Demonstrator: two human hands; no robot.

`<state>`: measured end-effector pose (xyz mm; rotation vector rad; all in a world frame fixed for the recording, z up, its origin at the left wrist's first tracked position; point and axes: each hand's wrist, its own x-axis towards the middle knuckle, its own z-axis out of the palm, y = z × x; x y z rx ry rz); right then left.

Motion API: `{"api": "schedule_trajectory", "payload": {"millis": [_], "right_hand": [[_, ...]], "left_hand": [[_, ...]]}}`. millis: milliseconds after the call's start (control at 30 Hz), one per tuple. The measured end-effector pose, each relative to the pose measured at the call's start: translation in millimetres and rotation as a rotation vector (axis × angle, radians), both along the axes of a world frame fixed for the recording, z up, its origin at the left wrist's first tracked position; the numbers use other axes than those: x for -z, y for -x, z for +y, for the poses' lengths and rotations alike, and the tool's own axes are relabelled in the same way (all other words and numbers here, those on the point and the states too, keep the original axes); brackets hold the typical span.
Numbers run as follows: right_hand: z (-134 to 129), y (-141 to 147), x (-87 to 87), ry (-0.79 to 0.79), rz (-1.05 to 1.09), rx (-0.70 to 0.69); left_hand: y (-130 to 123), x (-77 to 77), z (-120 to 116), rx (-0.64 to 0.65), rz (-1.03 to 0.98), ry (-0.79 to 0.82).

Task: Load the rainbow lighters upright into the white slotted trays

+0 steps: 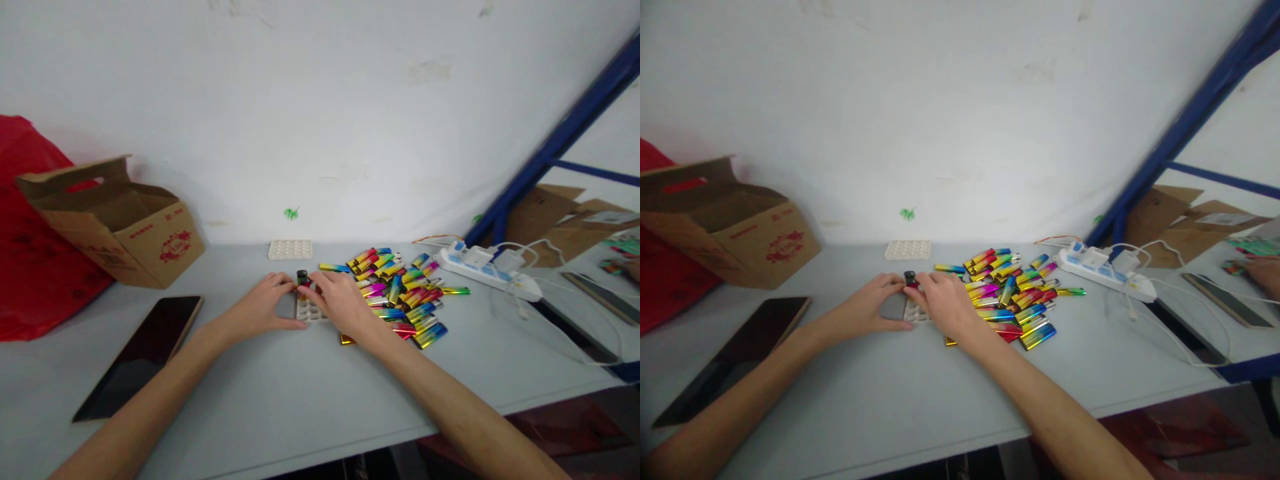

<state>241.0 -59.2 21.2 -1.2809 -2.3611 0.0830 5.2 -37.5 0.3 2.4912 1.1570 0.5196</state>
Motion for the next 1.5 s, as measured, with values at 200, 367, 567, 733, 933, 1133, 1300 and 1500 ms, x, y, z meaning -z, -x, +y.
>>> {"api": "schedule_trajectory", "payload": {"millis": [200,367,567,733,933,1133,1300,1500], "right_hand": [[1,-15,-17.1,0.067,-0.102,0.099],[17,-95,-29.6,0.082,-0.061,0.205],[34,-162,-31.4,0.336,0.027,-0.109],[32,-157,-27.1,0.347,0.056,-0.092],[30,-155,-27.5,0.363,0.085,-0.021],[29,-142,-30.8,0.220,0.292,-0.003],[30,-117,-26.1,0.098,0.470,-0.021],[28,-85,-11.1,0.479,0.986,-0.109]], "left_hand": [[5,6.1,4,-0.028,-0.010,-0.017],[5,4.3,3,-0.046,-0.004,-0.024],[5,4.9,4,-0.044,-0.010,-0.021],[5,5.4,4,-0.046,-0.009,-0.022],[5,6.6,4,-0.036,-0.035,-0.028],[2,1.7,-1,-0.046,-0.017,-0.036],[0,-4.6,-4,-0.064,0.000,-0.047],[-9,-6.0,-8,-0.099,0.007,-0.077]]}}
